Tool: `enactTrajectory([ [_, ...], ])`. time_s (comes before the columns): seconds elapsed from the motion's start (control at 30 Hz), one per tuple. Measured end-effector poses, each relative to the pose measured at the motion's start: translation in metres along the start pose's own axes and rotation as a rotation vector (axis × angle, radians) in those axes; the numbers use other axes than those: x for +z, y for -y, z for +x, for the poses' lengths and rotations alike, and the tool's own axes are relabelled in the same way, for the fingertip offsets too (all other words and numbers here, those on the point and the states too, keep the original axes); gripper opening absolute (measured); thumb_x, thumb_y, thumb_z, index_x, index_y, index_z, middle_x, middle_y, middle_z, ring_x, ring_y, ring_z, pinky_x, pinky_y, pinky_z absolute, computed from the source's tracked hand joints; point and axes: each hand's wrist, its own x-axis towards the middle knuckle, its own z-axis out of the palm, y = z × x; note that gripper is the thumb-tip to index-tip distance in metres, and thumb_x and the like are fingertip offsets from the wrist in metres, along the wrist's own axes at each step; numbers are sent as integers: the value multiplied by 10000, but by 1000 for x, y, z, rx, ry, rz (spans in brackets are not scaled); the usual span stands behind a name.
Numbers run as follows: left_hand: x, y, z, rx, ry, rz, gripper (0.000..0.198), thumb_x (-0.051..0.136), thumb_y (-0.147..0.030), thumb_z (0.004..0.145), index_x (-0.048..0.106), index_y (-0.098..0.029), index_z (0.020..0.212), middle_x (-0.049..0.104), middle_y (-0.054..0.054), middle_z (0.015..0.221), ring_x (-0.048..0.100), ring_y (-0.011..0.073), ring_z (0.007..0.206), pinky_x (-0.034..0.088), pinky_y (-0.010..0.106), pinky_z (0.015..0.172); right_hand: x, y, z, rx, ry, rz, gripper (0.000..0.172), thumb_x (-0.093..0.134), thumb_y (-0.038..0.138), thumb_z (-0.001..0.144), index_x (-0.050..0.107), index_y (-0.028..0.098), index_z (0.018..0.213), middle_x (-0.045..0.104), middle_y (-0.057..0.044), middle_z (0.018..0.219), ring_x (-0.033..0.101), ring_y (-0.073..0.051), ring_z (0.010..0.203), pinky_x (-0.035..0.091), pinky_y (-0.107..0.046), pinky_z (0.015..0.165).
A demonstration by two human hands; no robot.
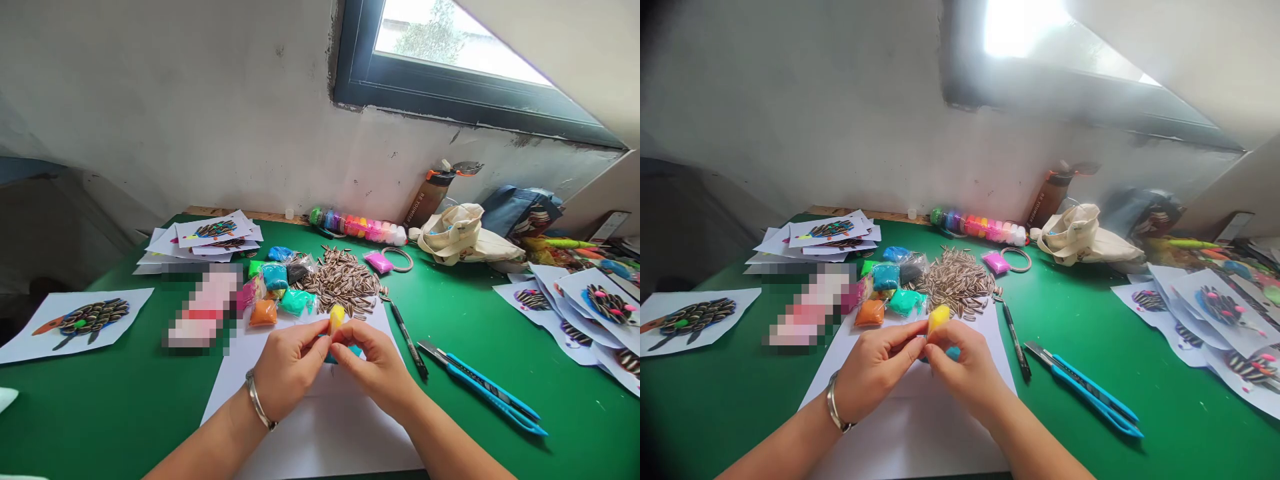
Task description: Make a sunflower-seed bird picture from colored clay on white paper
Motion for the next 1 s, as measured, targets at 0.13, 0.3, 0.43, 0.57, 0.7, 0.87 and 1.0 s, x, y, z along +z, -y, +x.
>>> enactTrajectory([
  [0.13, 0, 1, 0, -5, 11, -7, 256, 499, -243, 892, 706, -251, 1041, 744, -9, 899, 673, 141, 771, 530, 213, 687, -1, 1, 1, 1, 16, 19, 77, 571, 177, 829, 624, 184, 775, 618, 4, 761, 563, -124, 717, 455, -238, 673],
  [0.3, 0, 1, 1, -10, 7, -22, 254, 496, -251, 894, 710, -245, 1031, 738, -11, 841, 671, 143, 758, 530, 216, 690, -1, 0, 1, 5, 28, 24, 98, 556, 189, 845, 613, 183, 766, 604, 7, 750, 548, -120, 706, 446, -232, 659],
  [0.43, 1, 2, 3, -31, 44, -78, 233, 562, -326, 866, 710, -234, 1021, 736, -3, 852, 668, 153, 757, 528, 218, 664, -1, -2, 0, -28, 31, -78, 104, 549, 191, 849, 600, 185, 759, 587, 7, 734, 521, -122, 688, 423, -235, 642],
  [0.57, 2, 4, 3, -48, 54, -98, 214, 551, -334, 872, 711, -231, 969, 717, -12, 791, 661, 152, 746, 515, 214, 652, 0, -2, -1, -65, 31, -151, 102, 536, 183, 853, 596, 189, 771, 591, 1, 737, 509, -124, 677, 410, -239, 636],
  [0.7, 4, 5, 2, -29, 26, -14, 239, 487, -313, 897, 696, -213, 837, 710, -6, 773, 643, 138, 693, 485, 207, 615, 2, 1, -2, -70, 15, -156, 128, 524, 191, 859, 581, 192, 744, 578, 9, 710, 501, -118, 657, 402, -230, 618],
  [0.87, 6, 6, 1, 45, -3, 225, 277, 427, -249, 887, 640, -195, 719, 663, -1, 665, 573, 120, 577, 403, 223, 558, 6, -2, -3, -79, 3, -211, 120, 516, 185, 846, 552, 194, 733, 557, 14, 690, 490, -115, 631, 391, -223, 585],
  [1.0, 5, 7, 0, 23, 48, 391, 317, 416, -246, 868, 523, -193, 574, 559, -14, 544, 485, 117, 513, 316, 250, 516, 8, -9, -5, -140, 22, -337, 94, 508, 145, 811, 537, 197, 738, 558, 6, 704, 486, -121, 636, 372, -230, 585],
])
